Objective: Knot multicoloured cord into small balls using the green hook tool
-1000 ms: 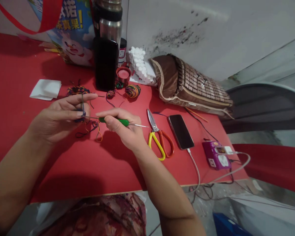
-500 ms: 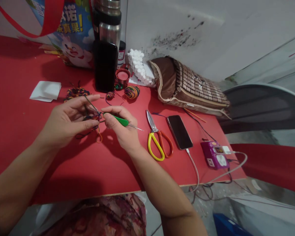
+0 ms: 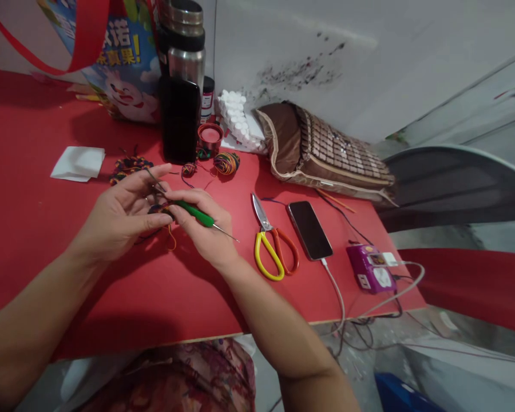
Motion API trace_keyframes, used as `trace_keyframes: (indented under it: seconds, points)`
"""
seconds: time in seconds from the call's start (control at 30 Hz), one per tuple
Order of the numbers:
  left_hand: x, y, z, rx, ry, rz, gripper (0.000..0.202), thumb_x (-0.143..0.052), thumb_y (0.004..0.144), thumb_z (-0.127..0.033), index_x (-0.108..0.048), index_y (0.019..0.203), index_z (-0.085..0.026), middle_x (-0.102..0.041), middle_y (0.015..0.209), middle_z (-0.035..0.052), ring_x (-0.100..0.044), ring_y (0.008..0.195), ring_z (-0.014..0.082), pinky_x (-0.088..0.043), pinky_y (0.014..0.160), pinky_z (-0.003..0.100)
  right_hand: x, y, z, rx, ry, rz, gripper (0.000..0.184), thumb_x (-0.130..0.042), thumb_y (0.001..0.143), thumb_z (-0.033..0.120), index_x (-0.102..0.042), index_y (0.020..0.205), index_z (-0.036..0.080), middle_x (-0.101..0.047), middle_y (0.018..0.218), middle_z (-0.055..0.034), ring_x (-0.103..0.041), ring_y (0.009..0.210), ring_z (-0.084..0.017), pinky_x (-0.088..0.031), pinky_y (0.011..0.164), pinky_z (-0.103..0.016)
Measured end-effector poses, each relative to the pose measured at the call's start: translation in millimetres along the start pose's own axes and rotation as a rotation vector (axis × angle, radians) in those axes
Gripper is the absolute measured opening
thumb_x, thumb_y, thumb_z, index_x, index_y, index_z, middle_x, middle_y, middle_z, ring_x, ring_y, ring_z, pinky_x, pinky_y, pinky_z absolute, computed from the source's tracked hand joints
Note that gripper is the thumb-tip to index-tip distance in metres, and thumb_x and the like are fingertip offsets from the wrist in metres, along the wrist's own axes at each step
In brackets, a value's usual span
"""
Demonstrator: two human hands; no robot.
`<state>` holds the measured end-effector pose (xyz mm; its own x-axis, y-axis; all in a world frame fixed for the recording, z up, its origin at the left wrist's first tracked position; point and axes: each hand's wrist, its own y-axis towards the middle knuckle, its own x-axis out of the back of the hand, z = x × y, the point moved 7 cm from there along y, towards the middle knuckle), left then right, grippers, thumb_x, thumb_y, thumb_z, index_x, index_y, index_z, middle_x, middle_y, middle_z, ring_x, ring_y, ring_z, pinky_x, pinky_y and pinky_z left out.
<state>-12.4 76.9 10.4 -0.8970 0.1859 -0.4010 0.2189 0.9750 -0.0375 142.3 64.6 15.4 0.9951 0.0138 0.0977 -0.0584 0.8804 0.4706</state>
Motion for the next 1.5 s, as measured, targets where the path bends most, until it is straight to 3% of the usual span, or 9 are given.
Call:
trace_keyframes:
  seconds: [0.2,0.4,0.57,0.87,1.0,1.17,1.4,1.5]
  points:
    - [4.3,3,3,0.045,-0.15,-0.032,0.045,-0.095,0.072,-0.013,-0.086,0.115,-0.02,-0.076,0.095,0.0035,-0.071,0.088,0.016,-0.063,0.08,0.024,3,2,3,-0.019,0.041,-0.032,0.013,-0.08,0.097,0.025,-0.083,0.109,0.028,-0.086,0.109,-0.0014,-0.081,0.1,-0.016,-0.067,0.093,-0.031]
    - [7.6,4,4,0.018,-0.112,-0.101,0.044,-0.093,0.069,-0.005,-0.088,0.111,-0.017,-0.076,0.086,0.0023,-0.069,0.083,0.0126,-0.059,0.079,0.019,4,1,0,-0.047,0.002,-0.015,0.009,-0.078,0.096,0.027,-0.079,0.105,0.026,-0.084,0.105,-0.0019,-0.08,0.097,-0.017,-0.068,0.093,-0.034]
    - [6.5,4,11,0.117,-0.233,-0.125,0.043,-0.094,0.068,-0.007,-0.088,0.11,-0.015,-0.071,0.08,0.0002,-0.065,0.071,0.0099,-0.058,0.068,0.017,2,1,6,0.004,-0.012,-0.003,0.005,-0.073,0.096,0.021,-0.075,0.099,0.025,-0.081,0.096,-0.0002,-0.078,0.089,-0.014,-0.066,0.084,-0.029]
    - [7.8,4,16,0.1,-0.283,-0.147,0.043,-0.092,0.071,-0.006,-0.085,0.111,-0.017,-0.071,0.08,-0.0015,-0.065,0.073,0.0088,-0.057,0.072,0.016,1,0,3,-0.042,-0.012,0.009,0.004,-0.071,0.095,0.023,-0.072,0.098,0.025,-0.079,0.097,-0.0012,-0.076,0.09,-0.016,-0.064,0.084,-0.032]
    - [4.3,3,13,0.11,-0.258,-0.094,0.047,-0.094,0.071,-0.007,-0.084,0.116,-0.016,-0.075,0.089,0.0017,-0.07,0.083,0.012,-0.059,0.078,0.018,5,0,3,-0.035,-0.045,-0.045,0.004,-0.072,0.096,0.023,-0.073,0.099,0.026,-0.08,0.098,-0.0012,-0.076,0.091,-0.016,-0.066,0.086,-0.032]
    - [1.7,1,16,0.181,-0.28,-0.062,0.054,-0.092,0.068,-0.003,-0.084,0.119,-0.016,-0.076,0.095,0.0037,-0.072,0.084,0.0143,-0.061,0.074,0.021,7,0,-1,-0.048,-0.021,-0.061,0.005,-0.075,0.096,0.024,-0.074,0.101,0.026,-0.079,0.097,-0.0008,-0.076,0.091,-0.016,-0.065,0.084,-0.031]
    - [9.0,4,13,0.052,-0.154,-0.138,0.047,-0.093,0.07,-0.004,-0.085,0.114,-0.018,-0.075,0.086,0.0005,-0.07,0.08,0.0114,-0.061,0.078,0.019,6,0,5,0.04,-0.041,-0.019,0.008,-0.076,0.101,0.033,-0.079,0.106,0.027,-0.08,0.102,-0.0033,-0.076,0.095,-0.019,-0.065,0.089,-0.036]
    - [9.1,4,10,0.059,-0.104,-0.111,0.047,-0.093,0.071,-0.004,-0.085,0.115,-0.017,-0.074,0.085,0.0006,-0.07,0.078,0.012,-0.061,0.076,0.02,7,-1,-2,-0.034,-0.012,0.011,0.018,-0.072,0.104,0.04,-0.082,0.112,0.027,-0.08,0.101,-0.0045,-0.075,0.086,-0.018,-0.065,0.084,-0.037]
